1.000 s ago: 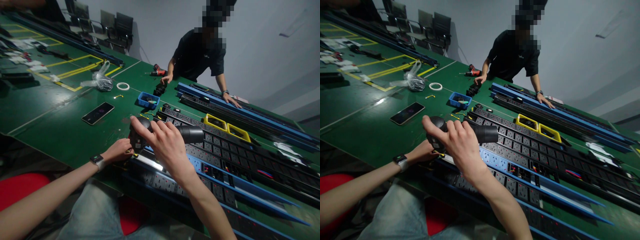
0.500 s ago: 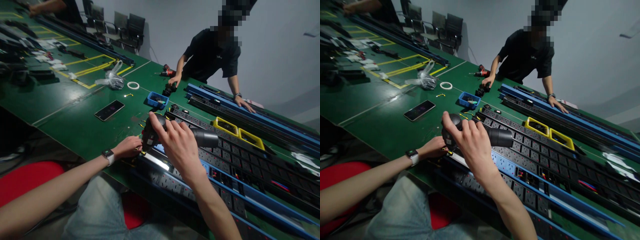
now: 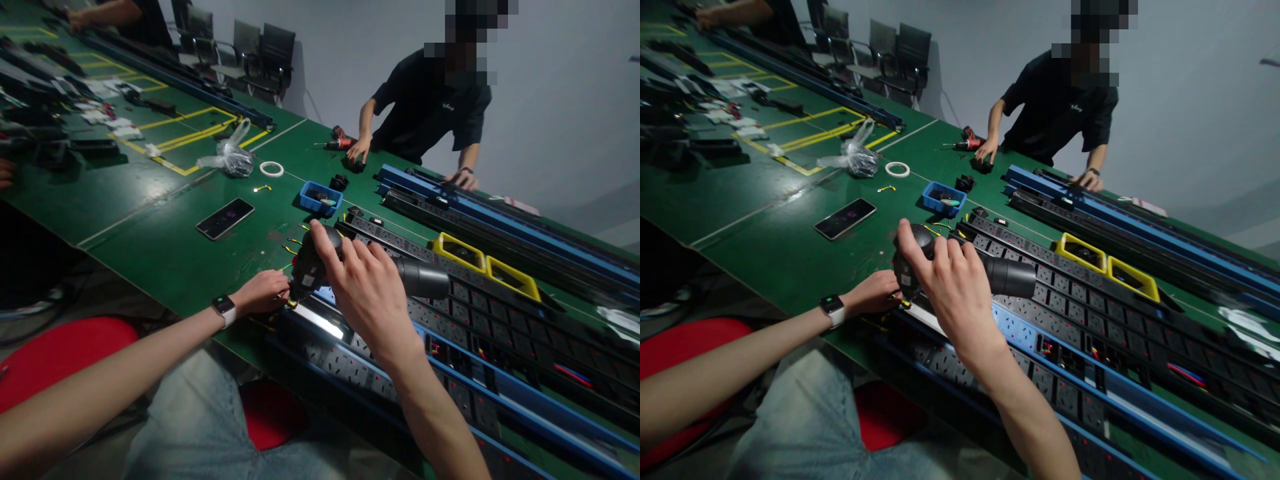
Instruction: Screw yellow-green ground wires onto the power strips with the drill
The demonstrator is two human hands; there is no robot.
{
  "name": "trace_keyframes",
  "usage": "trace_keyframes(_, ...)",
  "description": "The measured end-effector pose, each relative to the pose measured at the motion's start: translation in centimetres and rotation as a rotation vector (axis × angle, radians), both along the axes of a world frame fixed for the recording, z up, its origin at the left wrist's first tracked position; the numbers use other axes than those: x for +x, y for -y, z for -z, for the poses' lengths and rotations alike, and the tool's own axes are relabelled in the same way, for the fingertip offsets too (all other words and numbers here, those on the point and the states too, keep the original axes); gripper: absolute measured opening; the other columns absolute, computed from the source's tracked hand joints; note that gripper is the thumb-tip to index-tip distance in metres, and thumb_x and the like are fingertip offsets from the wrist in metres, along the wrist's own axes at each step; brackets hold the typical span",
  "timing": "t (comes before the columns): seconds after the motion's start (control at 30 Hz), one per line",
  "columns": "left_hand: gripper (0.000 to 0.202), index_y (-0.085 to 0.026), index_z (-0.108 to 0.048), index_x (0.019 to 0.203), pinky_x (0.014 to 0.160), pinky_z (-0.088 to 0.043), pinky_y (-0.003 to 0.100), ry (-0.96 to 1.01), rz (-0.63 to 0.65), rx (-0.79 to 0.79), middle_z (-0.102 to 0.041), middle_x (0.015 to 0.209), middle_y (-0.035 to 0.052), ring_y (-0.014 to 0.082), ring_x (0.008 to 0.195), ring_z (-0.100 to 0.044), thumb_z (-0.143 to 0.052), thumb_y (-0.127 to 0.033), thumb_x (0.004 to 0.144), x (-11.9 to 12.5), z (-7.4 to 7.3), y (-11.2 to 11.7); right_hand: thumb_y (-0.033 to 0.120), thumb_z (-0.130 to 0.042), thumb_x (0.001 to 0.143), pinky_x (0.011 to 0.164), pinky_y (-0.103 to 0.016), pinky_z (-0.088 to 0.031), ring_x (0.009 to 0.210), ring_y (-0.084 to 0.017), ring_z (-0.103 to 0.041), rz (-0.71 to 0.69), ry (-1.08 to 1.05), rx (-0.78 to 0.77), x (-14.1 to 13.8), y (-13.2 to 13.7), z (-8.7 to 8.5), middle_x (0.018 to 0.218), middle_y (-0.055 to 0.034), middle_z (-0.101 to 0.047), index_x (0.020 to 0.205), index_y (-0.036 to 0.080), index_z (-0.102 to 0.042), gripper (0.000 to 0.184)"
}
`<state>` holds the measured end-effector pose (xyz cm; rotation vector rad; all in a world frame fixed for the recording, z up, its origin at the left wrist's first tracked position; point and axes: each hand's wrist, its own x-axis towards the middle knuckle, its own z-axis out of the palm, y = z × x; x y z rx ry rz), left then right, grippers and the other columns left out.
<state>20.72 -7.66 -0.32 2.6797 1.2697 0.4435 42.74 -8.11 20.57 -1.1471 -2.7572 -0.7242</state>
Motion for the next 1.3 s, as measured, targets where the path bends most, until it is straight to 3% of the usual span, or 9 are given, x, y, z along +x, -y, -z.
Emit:
trace_keyframes(0.63, 0.014, -0.017, -0.061, 0.077, 0.076, -0.045, 0.034, 0.024, 0.014, 0.029, -0.064, 0.080, 0.0071, 0.0205, 0.075, -0.059, -0.051, -0.019, 0.088, -0.05, 0.52, -0.13, 0.008, -0.042, 0.096, 0.076, -0.036, -0.036, 0.083, -0.023, -0.053, 0.000, 0.013, 0.014, -0.13, 0.00, 0.14, 0.094, -0.0088, -0.063, 0.159, 0.012, -0.014, 0.069)
trace_keyframes(1.3, 0.013, -0.017, -0.061, 0.078, 0.070, -0.043, 0.036, -0.012, 0.030, 0.038, -0.063, 0.080, 0.0075, 0.0215, 0.075, -0.057, -0.052, -0.018, 0.087, -0.08, 0.13, 0.18, 0.012, -0.049, 0.094, 0.073, -0.036, -0.037, 0.082, -0.023, -0.055, 0.009, 0.022, 0.008, -0.43, -0.09, -0.05, 0.094, -0.0086, -0.064, 0.158, 0.012, -0.016, 0.072)
